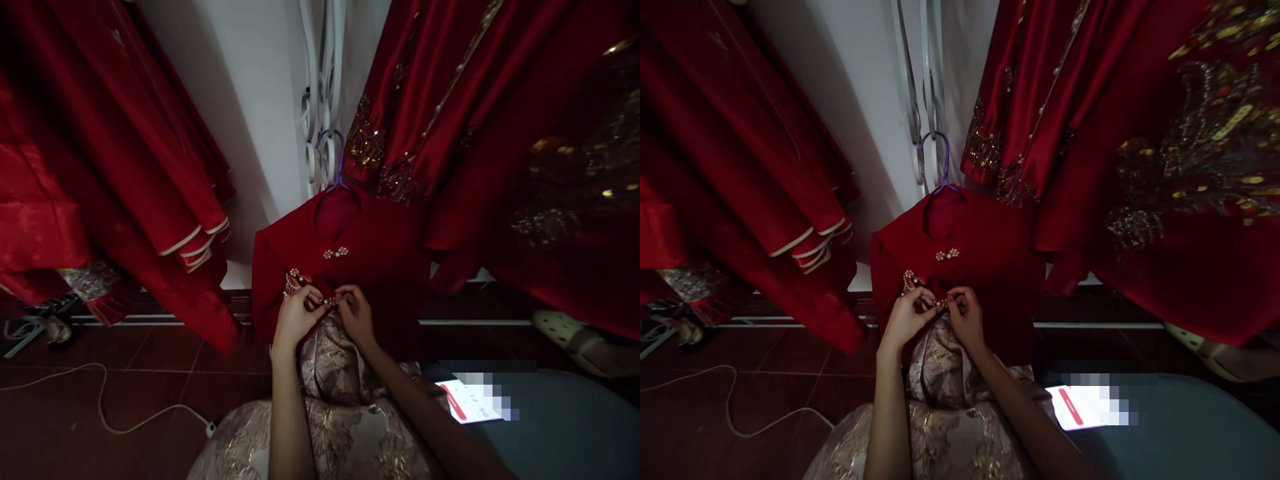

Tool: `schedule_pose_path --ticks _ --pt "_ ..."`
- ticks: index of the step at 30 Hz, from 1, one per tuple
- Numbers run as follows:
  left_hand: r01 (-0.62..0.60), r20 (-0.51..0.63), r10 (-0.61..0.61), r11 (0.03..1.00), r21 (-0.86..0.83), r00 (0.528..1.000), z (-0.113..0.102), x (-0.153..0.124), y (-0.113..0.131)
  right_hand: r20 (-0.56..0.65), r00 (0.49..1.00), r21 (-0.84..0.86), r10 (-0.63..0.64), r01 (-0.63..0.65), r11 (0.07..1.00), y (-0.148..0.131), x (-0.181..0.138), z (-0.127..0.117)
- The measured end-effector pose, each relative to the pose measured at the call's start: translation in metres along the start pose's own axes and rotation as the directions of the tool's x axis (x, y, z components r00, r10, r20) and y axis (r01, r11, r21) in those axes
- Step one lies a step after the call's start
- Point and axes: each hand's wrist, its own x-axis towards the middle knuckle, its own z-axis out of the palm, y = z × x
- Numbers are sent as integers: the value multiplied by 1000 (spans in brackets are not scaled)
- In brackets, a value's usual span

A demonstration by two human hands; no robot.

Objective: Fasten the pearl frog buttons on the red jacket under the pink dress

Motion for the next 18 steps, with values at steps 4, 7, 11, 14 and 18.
schedule_pose_path --ticks 4,7,11,14,18 --pt "2 27 -2 1000 -29 1000 0 0 0 16 1000 14 24 -24 1000 -1 0 0" --pt "0 17 1 999 -33 1000 1 1 -1 23 999 27 33 -33 999 -2 0 0" --pt "-12 -21 11 999 -47 1000 3 3 -3 30 999 29 33 -34 999 -2 0 0" --pt "0 -33 -3 996 -90 999 6 4 -4 36 999 14 32 -33 999 -1 0 0" --pt "27 -15 -30 983 -184 999 9 5 -5 55 998 -1 23 -23 1000 1 -1 0"
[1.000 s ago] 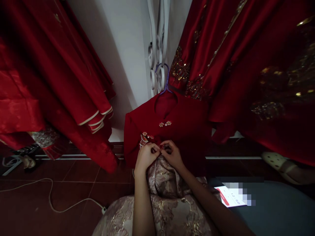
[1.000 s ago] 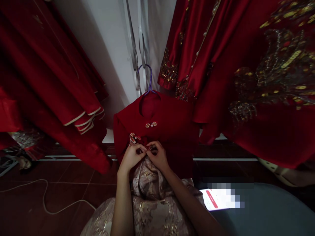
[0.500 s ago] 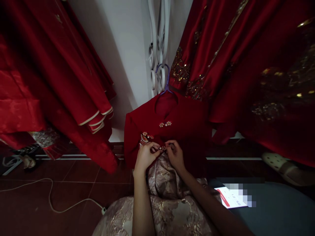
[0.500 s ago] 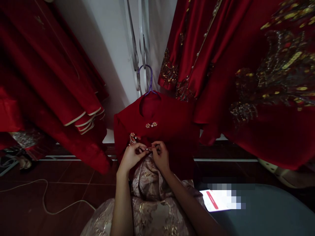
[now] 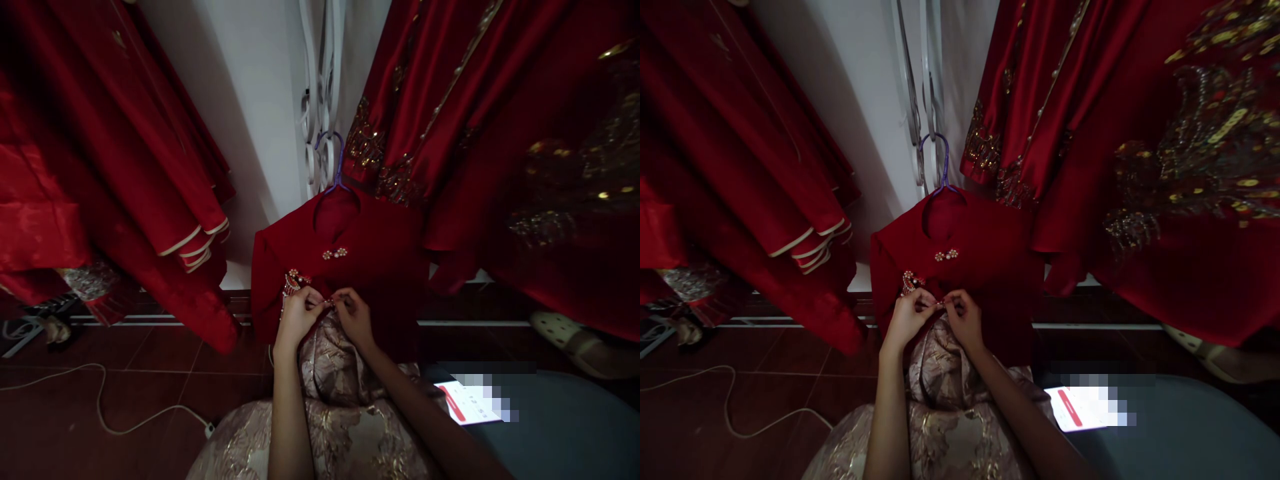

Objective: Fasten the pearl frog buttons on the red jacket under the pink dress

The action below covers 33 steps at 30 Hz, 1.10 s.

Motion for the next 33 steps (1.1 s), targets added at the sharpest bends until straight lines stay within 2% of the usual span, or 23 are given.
schedule_pose_path --ticks 5,8,12,15,18,20,24,29,33 --pt "13 -28 -14 999 -44 1000 1 1 1 9 1000 -1 -29 29 1000 -3 -1 0" --pt "62 -13 -66 982 -176 998 3 2 1 25 998 -5 -52 52 999 -4 -1 1" --pt "226 54 -223 889 -398 973 6 5 -1 3 998 -23 -55 55 998 -2 -2 1" --pt "293 -21 -363 784 -548 932 7 9 -6 -23 998 -6 -55 54 999 0 -3 0" --pt "190 -180 -398 727 -660 900 7 14 -14 -19 999 24 -47 48 999 1 -3 -1" --pt "107 -232 -388 679 -726 892 7 16 -19 -13 999 30 -45 45 999 1 -2 -2" --pt "68 -203 -414 554 -830 887 5 19 -21 10 999 36 -44 44 998 1 -2 -1" --pt "84 -178 -424 528 -845 888 4 17 -18 65 995 -1 -77 77 997 -3 -3 -2" --pt "77 -150 -456 442 -894 877 3 17 -16 62 993 -17 -101 103 995 -4 -3 -3"
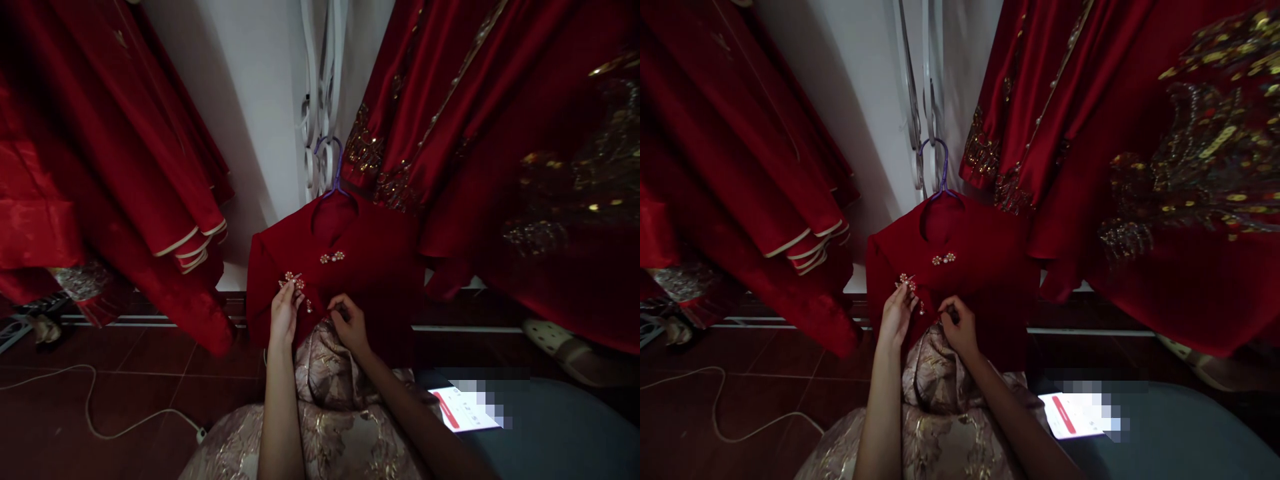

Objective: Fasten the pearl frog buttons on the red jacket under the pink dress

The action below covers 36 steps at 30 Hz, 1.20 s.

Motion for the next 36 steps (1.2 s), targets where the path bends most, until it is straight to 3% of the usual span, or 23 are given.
schedule_pose_path --ticks 9,19,33,35,36 --pt "2 -42 -8 991 -136 999 6 -2 2 35 999 5 7 -7 1000 0 0 0" --pt "-14 -93 5 995 -97 996 7 0 -2 59 998 -8 13 -12 1000 -3 0 0" --pt "-121 -93 130 988 100 987 -3 4 -9 75 997 -23 19 -17 1000 -2 0 1" --pt "-177 -179 206 971 163 962 -2 3 -8 71 997 -28 17 -15 999 -2 -1 1" --pt "-229 -245 280 949 218 928 -1 2 -7 72 997 -29 17 -15 999 -2 -1 1"
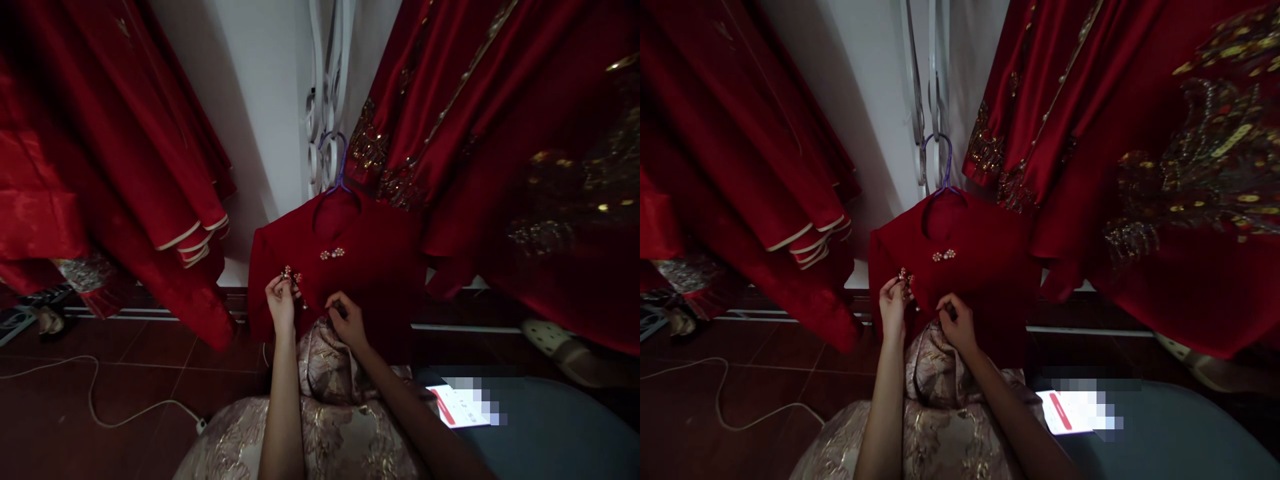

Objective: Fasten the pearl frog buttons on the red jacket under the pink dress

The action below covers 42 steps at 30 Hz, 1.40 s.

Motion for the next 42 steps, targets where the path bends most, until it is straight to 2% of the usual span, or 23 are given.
schedule_pose_path --ticks 2,3,4,5,7,8,10,11,13,15,17,20,26,31,33,34,38,40,42 --pt "-197 -109 215 968 154 971 4 -1 9 4 1000 3 4 -4 1000 0 0 0" --pt "-307 -71 335 915 262 940 8 -2 17 3 1000 7 7 -7 1000 0 0 0" --pt "-418 35 437 830 370 899 13 -3 27 1 1000 11 8 -8 1000 0 0 0" --pt "-530 191 503 713 459 843 20 -4 38 -3 1000 13 9 -9 1000 0 1 0" --pt "-720 527 491 448 530 694 35 -6 59 -5 1000 20 11 -11 1000 0 1 0" --pt "-793 645 462 313 523 608 43 -7 69 -3 1000 27 12 -12 1000 -1 1 0" --pt "-872 787 394 90 481 475 58 -7 81 6 1000 41 17 -17 999 -2 1 0" --pt "-888 826 363 10 459 431 64 -7 84 8 1000 46 19 -19 999 -2 1 -1" --pt "-901 873 310 -96 423 377 74 -4 84 6 1000 47 23 -23 999 -4 2 -1" --pt "-909 899 275 -149 389 340 80 -1 80 6 1000 40 28 -28 999 -4 2 -1" --pt "-922 914 261 -151 356 310 83 4 77 7 1000 38 30 -30 999 -4 2 -1" --pt "-943 912 282 -60 328 299 84 10 77 4 1000 38 23 -23 999 -3 1 -1" --pt "-943 887 324 165 289 329 86 18 78 3 1000 46 31 -32 998 -4 1 0" --pt "-935 887 339 272 228 314 90 18 75 -6 1000 43 27 -27 999 -2 0 1" --pt "-929 873 364 299 219 323 90 16 75 -13 1000 28 22 -22 999 -1 -1 1" --pt "-918 857 382 329 223 345 89 15 76 -22 1000 17 14 -13 1000 -2 -2 1" --pt "-824 766 414 505 256 492 84 6 85 -140 990 24 -15 18 1000 -21 7 -7" --pt "-802 732 427 532 272 531 80 3 89 -216 976 120 10 17 993 -41 23 -13" --pt "-791 681 459 531 305 571 78 4 93 -238 971 284 17 53 957 -64 46 -16"
